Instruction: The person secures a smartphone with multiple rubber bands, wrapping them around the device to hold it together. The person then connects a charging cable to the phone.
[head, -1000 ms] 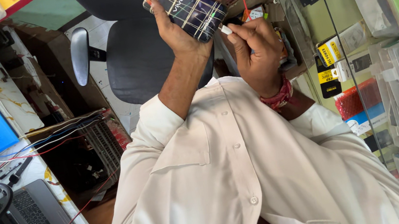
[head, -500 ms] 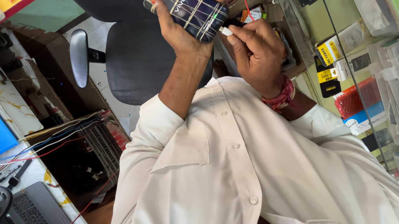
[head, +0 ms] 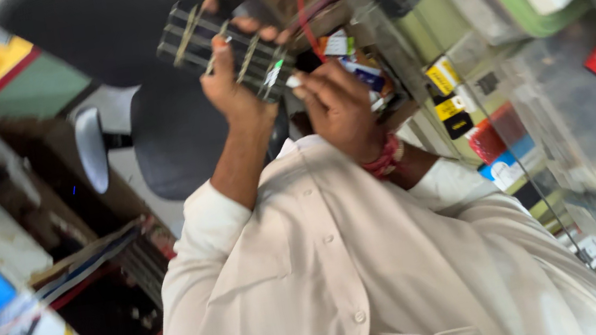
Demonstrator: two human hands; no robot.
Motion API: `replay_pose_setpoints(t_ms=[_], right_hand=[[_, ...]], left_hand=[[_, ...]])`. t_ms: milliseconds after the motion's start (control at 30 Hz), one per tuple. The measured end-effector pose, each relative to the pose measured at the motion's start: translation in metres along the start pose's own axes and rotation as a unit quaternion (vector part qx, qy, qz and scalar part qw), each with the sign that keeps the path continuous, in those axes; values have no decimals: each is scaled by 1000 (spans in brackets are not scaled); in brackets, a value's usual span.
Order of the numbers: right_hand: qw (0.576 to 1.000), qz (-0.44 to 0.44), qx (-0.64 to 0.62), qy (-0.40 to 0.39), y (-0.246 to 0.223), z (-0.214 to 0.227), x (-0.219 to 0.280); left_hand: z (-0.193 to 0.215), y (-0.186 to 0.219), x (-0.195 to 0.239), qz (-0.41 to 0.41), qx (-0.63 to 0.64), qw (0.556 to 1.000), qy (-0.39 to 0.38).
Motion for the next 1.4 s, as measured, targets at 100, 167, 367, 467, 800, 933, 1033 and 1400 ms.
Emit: replay_pose_setpoints(t_ms=[100,167,367,467,800,933,1033,1400], right_hand=[[999,-22,-31,2,12,0,8],[995,-63,-76,-2,28,0,14],[822,-362,-436,-50,92,-20,51],[749,-409,-516,-72,102,-24,67],[756,-374,-533,-70,98,-20,61],[748,-342,-569,-19,105,-17,54],[764,-352,-541,26,125,-16,49],[780,-296,-520,184,208,3,3]], left_hand=[[-6,1,-3,17,-38,999,-34],[-9,-1,-5,43,-72,994,-75],[6,-41,-5,254,11,964,-73],[13,-63,-6,305,-2,950,-68],[-11,-84,-15,349,-7,907,-235],[0,-94,-27,342,-72,918,-186],[16,-87,-33,291,-162,933,-138],[124,11,15,204,-240,948,39]])
Point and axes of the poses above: each hand's wrist, its own x-axis away from the middle knuckle, its own z-axis out of the back of the hand, y = z × x, the point moved 7 cm from there along -x, towards the middle knuckle, and after that the axes turned 4 degrees about y, right-handed, at the moved point
